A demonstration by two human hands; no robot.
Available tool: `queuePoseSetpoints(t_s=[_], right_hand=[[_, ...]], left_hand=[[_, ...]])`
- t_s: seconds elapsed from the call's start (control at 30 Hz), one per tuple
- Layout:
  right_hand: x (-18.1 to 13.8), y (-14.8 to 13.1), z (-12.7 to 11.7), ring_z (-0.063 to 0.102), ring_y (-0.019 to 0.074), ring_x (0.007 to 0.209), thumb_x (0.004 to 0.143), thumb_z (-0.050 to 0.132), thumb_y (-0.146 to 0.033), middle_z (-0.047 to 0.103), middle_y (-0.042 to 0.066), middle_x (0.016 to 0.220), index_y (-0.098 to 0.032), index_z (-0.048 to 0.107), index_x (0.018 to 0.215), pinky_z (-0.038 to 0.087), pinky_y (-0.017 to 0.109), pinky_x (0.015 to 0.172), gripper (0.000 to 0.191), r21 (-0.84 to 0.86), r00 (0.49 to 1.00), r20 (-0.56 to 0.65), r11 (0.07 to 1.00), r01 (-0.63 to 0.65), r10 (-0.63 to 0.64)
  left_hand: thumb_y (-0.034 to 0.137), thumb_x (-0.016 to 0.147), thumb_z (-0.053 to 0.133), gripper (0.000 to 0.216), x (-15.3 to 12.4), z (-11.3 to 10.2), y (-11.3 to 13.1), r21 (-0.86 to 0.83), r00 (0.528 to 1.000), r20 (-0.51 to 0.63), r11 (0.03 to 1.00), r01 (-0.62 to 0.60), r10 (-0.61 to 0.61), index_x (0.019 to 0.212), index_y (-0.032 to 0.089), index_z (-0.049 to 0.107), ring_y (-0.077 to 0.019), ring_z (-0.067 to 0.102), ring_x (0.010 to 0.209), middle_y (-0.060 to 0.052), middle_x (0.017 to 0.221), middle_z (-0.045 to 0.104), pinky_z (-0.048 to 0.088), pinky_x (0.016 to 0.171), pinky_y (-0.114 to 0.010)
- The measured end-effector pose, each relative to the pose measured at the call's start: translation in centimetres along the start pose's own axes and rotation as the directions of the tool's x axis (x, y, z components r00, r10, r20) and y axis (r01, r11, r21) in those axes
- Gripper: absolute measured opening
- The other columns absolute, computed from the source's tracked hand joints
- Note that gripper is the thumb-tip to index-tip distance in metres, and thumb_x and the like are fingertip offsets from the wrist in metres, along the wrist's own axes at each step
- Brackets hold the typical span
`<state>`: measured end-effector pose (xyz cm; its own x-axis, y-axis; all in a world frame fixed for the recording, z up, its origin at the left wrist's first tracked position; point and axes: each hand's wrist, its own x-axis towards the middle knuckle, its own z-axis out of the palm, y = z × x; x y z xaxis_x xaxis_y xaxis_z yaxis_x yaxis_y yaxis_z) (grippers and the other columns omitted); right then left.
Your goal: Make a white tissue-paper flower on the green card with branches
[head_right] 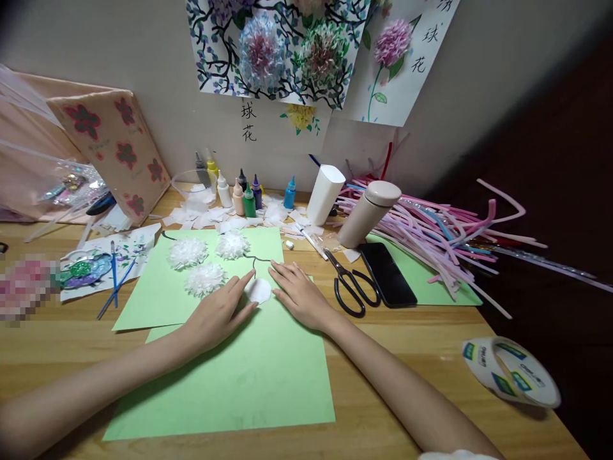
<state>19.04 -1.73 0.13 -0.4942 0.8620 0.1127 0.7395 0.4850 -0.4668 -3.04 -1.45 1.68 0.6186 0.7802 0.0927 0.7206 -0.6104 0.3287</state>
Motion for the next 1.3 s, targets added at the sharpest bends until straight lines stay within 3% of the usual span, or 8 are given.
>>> queuePoseSetpoints(t_s=[0.27,0.4,0.57,0.77,1.3], right_hand=[[0.0,-0.3,-0.2,0.031,0.0201,0.133,0.097,0.031,-0.033,0.034,0.003,0.146,-0.029,0.025,0.143,0.021,0.049,0.111,0.046,0.029,1.000,-0.006,1.000,-0.012,0.012],[0.0,-0.3,-0.2,0.031,0.0198,0.133,0.097,0.032,-0.034,0.034,0.003,0.147,-0.028,0.027,0.143,0.021,0.048,0.111,0.046,0.016,1.000,-0.009,1.000,-0.015,0.015],[0.1,-0.4,-0.2,0.033,0.0198,0.132,0.097,0.032,-0.035,0.037,0.003,0.145,-0.028,0.030,0.141,0.024,0.048,0.110,0.045,0.013,1.000,-0.018,1.000,-0.017,0.017],[0.1,-0.6,-0.3,0.034,0.0211,0.131,0.097,0.034,-0.035,0.037,0.004,0.145,-0.028,0.031,0.141,0.026,0.049,0.109,0.045,-0.015,1.000,-0.019,1.000,-0.017,0.017],[0.0,-0.7,-0.7,0.036,0.0190,0.131,0.097,0.033,-0.031,0.036,0.004,0.145,-0.028,0.017,0.145,0.025,0.047,0.111,0.051,0.080,0.998,-0.067,0.997,-0.012,0.017]], left_hand=[[0.035,0.088,0.047,0.046,3.1,1.2,1.3,-0.023,0.997,-0.069,0.999,0.044,-0.045,0.128,0.016,0.034,-0.0237,0.048,0.094,-0.009,0.101,0.050,0.045,0.077,-0.036],[0.036,0.090,0.042,0.041,2.8,1.4,1.4,-0.043,0.994,-0.094,0.997,0.058,-0.061,0.126,0.017,0.038,-0.0231,0.045,0.094,-0.009,0.104,0.048,0.043,0.081,-0.038],[0.046,0.087,0.042,0.052,2.4,1.5,1.4,-0.049,0.988,-0.146,0.997,0.054,-0.060,0.128,0.015,0.037,-0.0264,0.041,0.105,-0.013,0.115,0.045,0.040,0.090,-0.043],[0.037,0.089,0.040,0.047,2.4,1.8,1.4,-0.065,0.988,-0.128,0.995,0.080,-0.088,0.130,0.014,0.037,-0.0263,0.041,0.107,-0.013,0.117,0.046,0.039,0.091,-0.044],[0.042,0.090,0.038,0.051,2.2,1.9,0.8,-0.117,0.994,-0.094,0.992,0.038,-0.049,0.133,0.015,0.033,-0.0266,0.037,0.116,-0.014,0.125,0.041,0.034,0.099,-0.047]])
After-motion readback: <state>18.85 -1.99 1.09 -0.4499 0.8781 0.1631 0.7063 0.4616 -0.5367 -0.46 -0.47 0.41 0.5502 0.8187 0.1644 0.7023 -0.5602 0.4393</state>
